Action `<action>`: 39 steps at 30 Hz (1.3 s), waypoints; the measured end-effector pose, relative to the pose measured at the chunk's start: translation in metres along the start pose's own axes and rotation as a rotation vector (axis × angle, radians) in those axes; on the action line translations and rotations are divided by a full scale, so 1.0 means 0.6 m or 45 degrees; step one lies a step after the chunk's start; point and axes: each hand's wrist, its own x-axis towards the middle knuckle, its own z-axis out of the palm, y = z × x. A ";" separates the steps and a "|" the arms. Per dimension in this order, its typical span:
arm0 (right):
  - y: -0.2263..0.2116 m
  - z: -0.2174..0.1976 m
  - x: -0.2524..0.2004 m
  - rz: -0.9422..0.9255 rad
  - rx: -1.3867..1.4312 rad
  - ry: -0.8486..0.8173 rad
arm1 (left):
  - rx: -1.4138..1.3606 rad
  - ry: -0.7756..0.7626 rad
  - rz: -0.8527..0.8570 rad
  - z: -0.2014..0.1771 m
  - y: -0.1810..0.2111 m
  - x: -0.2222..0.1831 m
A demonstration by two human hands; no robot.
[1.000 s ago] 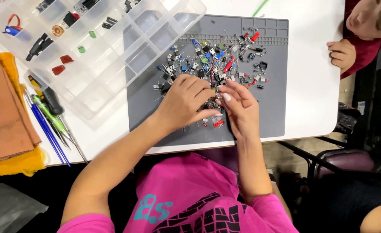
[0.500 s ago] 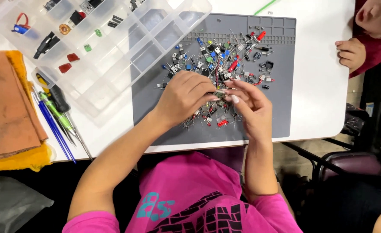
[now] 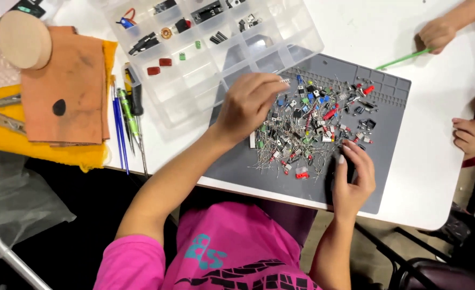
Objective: Sorting various small electronic components like LEDs and transistors from a pile into a partitioned plastic storage box.
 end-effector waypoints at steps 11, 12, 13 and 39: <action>0.032 -0.028 -0.021 0.088 -0.166 0.042 | 0.194 0.212 -0.325 -0.114 -0.073 0.078; 0.030 -0.029 -0.021 0.113 -0.146 0.042 | 0.242 0.165 -0.401 -0.114 -0.090 0.080; 0.029 -0.028 -0.018 0.119 -0.147 0.059 | 0.234 0.157 -0.387 -0.114 -0.097 0.093; 0.024 -0.032 -0.009 0.263 0.004 0.101 | 0.799 -0.549 -0.326 -0.102 -0.137 0.103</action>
